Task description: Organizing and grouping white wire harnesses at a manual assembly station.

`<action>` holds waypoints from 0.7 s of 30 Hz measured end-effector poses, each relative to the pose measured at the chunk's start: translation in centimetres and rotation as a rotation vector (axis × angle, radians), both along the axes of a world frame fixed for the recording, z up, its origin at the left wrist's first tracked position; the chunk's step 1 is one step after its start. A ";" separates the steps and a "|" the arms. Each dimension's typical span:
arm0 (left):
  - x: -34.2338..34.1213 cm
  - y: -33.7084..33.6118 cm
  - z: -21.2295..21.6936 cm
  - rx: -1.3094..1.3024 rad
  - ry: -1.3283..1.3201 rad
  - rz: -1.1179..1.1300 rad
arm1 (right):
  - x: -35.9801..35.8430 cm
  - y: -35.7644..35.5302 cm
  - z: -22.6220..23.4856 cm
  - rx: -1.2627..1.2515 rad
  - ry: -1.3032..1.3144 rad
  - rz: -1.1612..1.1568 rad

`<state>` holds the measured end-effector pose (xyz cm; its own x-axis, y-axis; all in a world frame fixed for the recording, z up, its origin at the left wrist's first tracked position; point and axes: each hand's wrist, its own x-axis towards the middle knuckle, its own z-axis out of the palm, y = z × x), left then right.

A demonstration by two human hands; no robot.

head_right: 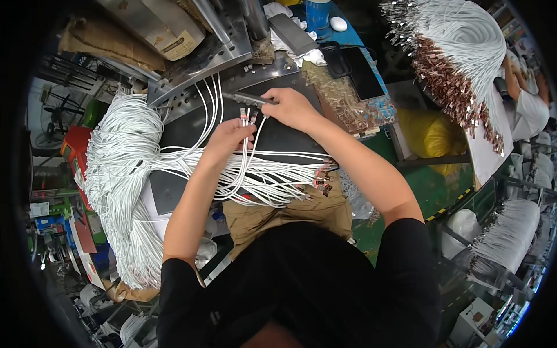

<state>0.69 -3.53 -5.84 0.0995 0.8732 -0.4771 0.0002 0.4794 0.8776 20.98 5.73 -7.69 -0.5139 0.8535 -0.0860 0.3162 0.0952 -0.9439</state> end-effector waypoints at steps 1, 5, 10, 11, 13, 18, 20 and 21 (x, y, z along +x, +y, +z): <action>0.1 0.1 0.0 0.001 0.001 -0.001 | -0.1 -0.2 0.0 0.038 -0.014 0.022; 0.7 0.3 0.2 0.004 0.043 0.006 | -0.1 -0.7 0.0 0.114 -0.032 0.053; -0.1 0.4 0.6 -0.003 -0.079 0.153 | 0.9 0.2 0.6 0.033 0.022 0.087; -1.0 0.6 0.9 -0.032 -0.120 0.136 | 1.3 0.5 0.6 -0.008 0.035 0.060; -1.6 1.0 0.9 -0.063 -0.157 0.119 | 1.8 0.9 0.4 -0.091 0.061 0.006; -0.6 1.3 1.0 -0.105 -0.056 0.007 | 1.6 0.5 -0.1 -0.015 0.020 0.119; -0.3 1.2 0.6 -0.062 -0.072 0.014 | 1.6 0.2 0.4 0.030 -0.003 0.113; -0.2 1.1 0.5 -0.063 -0.071 0.013 | 1.6 0.1 0.7 0.054 -0.014 0.111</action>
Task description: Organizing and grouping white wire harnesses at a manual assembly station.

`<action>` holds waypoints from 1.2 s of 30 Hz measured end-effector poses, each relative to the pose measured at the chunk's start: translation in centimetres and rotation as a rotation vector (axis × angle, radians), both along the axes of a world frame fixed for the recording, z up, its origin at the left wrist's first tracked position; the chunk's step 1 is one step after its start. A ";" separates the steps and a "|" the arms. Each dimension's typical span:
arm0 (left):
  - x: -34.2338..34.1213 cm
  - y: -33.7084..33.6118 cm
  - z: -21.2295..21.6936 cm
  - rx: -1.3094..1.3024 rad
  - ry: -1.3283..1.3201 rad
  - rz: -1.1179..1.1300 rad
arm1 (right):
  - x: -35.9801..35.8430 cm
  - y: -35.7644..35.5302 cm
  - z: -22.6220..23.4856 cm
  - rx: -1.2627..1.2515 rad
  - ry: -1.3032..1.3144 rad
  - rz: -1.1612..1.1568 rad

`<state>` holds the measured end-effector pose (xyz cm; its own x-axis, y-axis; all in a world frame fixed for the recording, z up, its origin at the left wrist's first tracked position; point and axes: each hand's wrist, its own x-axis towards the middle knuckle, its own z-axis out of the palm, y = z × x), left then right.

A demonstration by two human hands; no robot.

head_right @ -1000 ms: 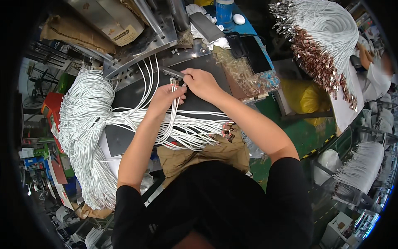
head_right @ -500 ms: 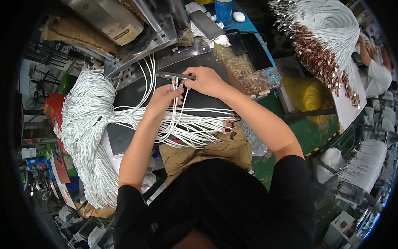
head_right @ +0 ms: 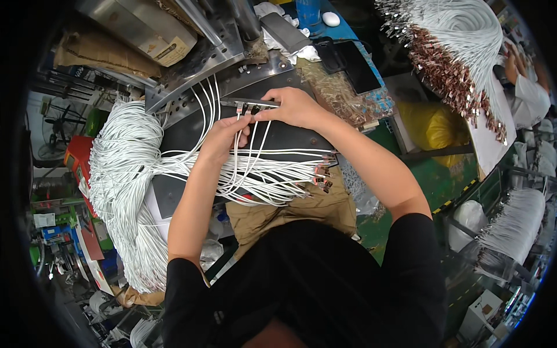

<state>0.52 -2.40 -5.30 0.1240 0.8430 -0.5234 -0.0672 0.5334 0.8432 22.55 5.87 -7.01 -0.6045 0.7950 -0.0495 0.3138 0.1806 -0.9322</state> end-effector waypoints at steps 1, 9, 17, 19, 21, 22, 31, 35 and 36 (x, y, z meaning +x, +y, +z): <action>0.1 -0.1 0.0 0.030 0.032 0.078 | 0.1 0.1 0.3 -0.001 0.001 -0.001; -1.9 -0.4 -0.4 0.069 0.159 0.120 | 0.8 0.4 1.0 -0.135 -0.057 -0.014; -0.5 -0.4 -0.1 0.057 0.115 0.098 | 0.9 -0.2 1.2 0.024 -0.106 0.043; -0.6 -0.4 -0.3 0.077 0.102 0.124 | 0.8 0.0 1.6 -0.076 -0.103 -0.009; -0.7 -0.4 -0.3 0.065 0.104 0.130 | 0.7 0.0 1.7 -0.127 -0.105 -0.032; -0.8 -0.4 -0.2 0.055 0.109 0.133 | 0.7 0.0 1.8 -0.123 -0.103 0.000; -0.9 -0.6 -0.2 0.053 0.075 0.161 | 0.6 0.0 1.3 -0.158 -0.050 0.004; -0.6 -0.5 0.2 0.054 0.091 0.143 | 0.8 0.1 1.4 -0.161 -0.025 0.034; -0.7 -0.5 0.2 0.051 0.091 0.144 | 0.7 0.0 1.6 -0.160 -0.018 0.061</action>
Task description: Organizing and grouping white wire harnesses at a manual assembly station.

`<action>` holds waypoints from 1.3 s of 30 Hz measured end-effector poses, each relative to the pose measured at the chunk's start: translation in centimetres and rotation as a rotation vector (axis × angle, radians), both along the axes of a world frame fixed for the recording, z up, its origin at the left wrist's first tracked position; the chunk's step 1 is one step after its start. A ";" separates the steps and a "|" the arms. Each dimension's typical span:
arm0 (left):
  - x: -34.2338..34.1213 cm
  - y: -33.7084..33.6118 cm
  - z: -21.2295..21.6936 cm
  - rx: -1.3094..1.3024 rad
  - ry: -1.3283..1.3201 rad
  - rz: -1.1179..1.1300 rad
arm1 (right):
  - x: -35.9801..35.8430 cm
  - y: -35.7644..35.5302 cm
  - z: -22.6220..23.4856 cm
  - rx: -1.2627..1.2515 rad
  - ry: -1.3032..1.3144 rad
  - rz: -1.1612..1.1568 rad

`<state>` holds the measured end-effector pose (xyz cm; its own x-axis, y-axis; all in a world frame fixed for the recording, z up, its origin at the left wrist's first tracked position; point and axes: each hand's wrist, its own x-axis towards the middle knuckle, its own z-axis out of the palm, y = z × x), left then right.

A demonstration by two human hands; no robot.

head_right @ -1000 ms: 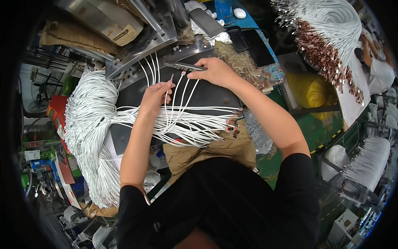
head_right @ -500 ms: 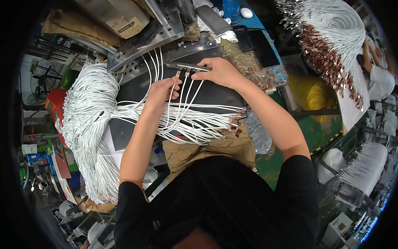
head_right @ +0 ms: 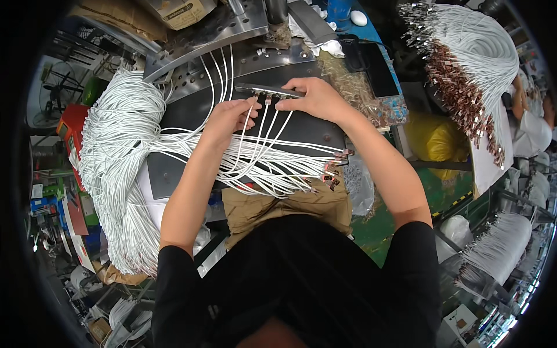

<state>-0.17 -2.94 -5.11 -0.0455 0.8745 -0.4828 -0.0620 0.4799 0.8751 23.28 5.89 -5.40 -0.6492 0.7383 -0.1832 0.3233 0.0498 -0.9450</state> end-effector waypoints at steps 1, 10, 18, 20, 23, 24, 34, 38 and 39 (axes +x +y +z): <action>-0.1 0.0 0.0 -0.003 0.026 -0.033 | 0.0 0.0 0.2 -0.003 0.000 0.001; -6.6 2.5 -0.5 0.619 0.596 0.290 | -5.9 6.0 0.4 1.314 0.066 -0.152; -4.2 3.1 3.0 0.063 -0.114 0.076 | -17.4 22.2 -2.9 0.882 0.095 -0.246; -4.0 1.5 3.8 0.094 0.068 0.110 | -18.0 22.7 -4.6 0.912 0.080 -0.224; -5.2 -2.2 7.0 0.247 0.296 0.021 | -18.9 22.7 -5.9 1.015 0.011 -0.188; -5.6 -3.3 8.4 0.387 0.416 -0.114 | -18.6 22.8 -6.4 1.052 -0.021 -0.184; -28.4 -16.8 10.3 0.009 1.852 0.676 | -13.4 8.1 1.0 0.902 -0.133 -0.197; -9.2 -11.0 5.6 0.660 1.384 0.114 | -6.0 4.0 1.1 1.139 -0.373 -0.110; -5.7 -10.5 4.8 0.909 1.236 -0.069 | -5.7 3.1 1.8 1.142 -0.365 -0.100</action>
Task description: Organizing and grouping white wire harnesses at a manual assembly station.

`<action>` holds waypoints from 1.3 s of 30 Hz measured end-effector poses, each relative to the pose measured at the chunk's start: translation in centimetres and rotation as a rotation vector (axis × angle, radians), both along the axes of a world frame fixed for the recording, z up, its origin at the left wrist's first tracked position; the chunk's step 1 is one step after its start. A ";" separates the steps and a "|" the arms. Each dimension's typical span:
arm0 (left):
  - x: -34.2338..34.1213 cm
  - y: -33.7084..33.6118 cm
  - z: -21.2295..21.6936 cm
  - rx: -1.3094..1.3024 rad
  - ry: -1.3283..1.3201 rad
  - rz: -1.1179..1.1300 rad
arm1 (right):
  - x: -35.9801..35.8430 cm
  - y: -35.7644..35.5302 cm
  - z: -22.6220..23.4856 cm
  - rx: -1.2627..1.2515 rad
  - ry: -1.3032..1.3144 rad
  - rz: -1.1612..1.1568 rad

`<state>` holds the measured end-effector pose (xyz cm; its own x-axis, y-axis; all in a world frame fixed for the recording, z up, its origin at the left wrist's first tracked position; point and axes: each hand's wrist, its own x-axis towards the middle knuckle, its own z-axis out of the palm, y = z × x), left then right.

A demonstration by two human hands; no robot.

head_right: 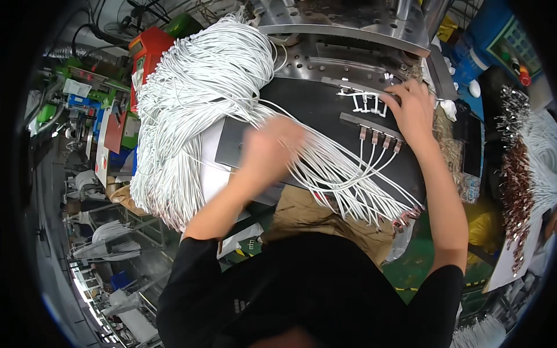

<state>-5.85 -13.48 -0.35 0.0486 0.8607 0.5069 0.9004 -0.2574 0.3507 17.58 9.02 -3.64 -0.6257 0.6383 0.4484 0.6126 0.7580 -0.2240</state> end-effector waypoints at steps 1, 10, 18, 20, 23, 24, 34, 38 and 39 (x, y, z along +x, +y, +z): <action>3.5 0.6 -1.6 0.053 0.052 -0.124 | 0.9 -0.7 0.9 -0.097 0.031 0.044; 10.4 3.2 -3.6 -0.154 0.072 -0.132 | 6.1 -2.9 0.1 -0.410 -0.043 0.239; 6.3 4.1 -3.3 -0.160 0.207 0.038 | -4.7 4.5 -1.7 -0.304 0.331 0.167; 5.1 6.4 -2.8 -0.143 0.224 0.095 | -8.5 7.8 -2.4 -0.274 0.477 0.140; 3.6 12.3 -2.4 0.046 0.255 0.149 | -11.4 17.6 -4.1 -0.249 0.552 0.085; 3.4 14.2 -2.1 -0.106 0.214 0.154 | -11.7 20.4 -5.0 -0.275 0.482 0.069; -0.8 18.7 1.9 -0.706 -0.100 0.235 | -12.1 12.1 -2.1 -0.217 0.235 0.172; -3.8 19.9 -3.5 -0.112 0.366 0.268 | -10.3 3.8 0.0 0.183 0.089 0.208; -4.1 20.6 -5.1 0.038 0.476 0.269 | -10.2 3.9 -0.5 0.186 0.087 0.197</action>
